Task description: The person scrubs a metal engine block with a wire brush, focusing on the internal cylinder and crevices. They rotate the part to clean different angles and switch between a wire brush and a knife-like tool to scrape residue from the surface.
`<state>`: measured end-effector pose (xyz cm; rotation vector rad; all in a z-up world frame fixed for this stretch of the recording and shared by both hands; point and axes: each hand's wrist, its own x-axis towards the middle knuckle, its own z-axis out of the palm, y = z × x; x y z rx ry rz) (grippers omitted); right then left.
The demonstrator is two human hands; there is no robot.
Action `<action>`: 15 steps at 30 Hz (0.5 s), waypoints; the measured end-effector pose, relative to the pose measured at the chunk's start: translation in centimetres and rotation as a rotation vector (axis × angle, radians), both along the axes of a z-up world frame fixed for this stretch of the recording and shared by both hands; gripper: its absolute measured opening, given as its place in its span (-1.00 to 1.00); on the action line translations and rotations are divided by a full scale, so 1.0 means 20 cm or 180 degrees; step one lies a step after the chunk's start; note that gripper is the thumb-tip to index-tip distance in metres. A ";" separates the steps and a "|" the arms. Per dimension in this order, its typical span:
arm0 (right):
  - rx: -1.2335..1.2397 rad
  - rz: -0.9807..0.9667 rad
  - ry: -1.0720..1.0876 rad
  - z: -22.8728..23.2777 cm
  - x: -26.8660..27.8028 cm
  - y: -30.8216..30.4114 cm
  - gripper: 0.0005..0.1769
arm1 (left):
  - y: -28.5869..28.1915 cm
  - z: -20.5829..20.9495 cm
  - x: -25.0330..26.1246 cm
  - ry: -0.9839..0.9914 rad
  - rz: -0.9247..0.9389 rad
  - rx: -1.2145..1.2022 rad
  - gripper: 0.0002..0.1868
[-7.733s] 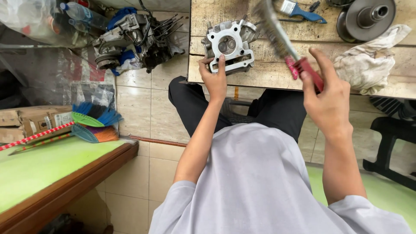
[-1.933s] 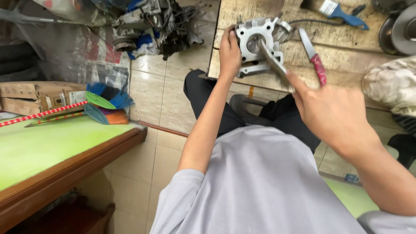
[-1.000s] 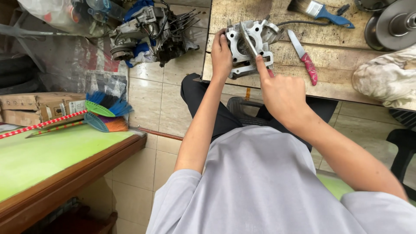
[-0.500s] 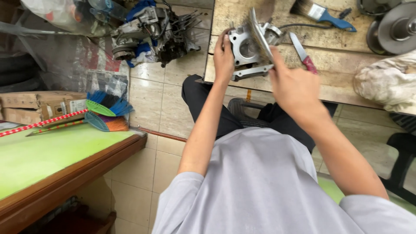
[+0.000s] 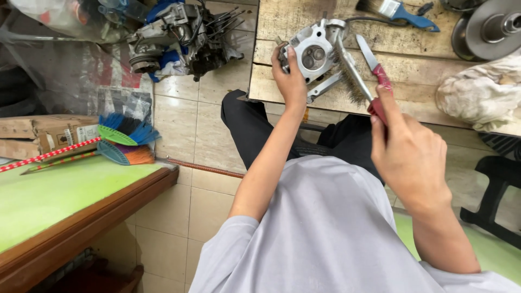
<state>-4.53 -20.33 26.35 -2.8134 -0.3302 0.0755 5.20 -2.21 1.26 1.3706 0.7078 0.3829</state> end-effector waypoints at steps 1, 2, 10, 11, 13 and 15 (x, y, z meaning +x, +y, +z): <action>-0.0181 0.0033 0.0115 0.02 -0.01 0.02 -0.49 | -0.01 0.01 -0.01 -0.0066 0.0050 0.0052 -0.50; -0.0342 0.0079 0.0211 0.05 0.00 0.04 -0.53 | 0.00 0.02 -0.01 -0.0149 0.0112 0.0123 -0.50; -0.0269 0.0477 -0.0085 -0.44 0.21 0.17 -0.61 | 0.01 0.08 -0.03 -0.0020 -0.0049 0.0165 -0.50; -0.0129 0.0545 -0.0327 -0.48 0.22 0.17 -0.60 | 0.01 0.13 -0.03 0.0106 -0.0087 0.0064 -0.48; -0.0245 0.0546 -0.0235 -0.30 0.22 0.16 -0.62 | 0.02 0.01 0.01 -0.0082 -0.0048 0.0185 -0.50; -0.0405 0.0533 -0.0035 -0.13 0.15 0.14 -0.64 | 0.02 -0.07 -0.02 -0.0165 -0.0031 0.0258 -0.51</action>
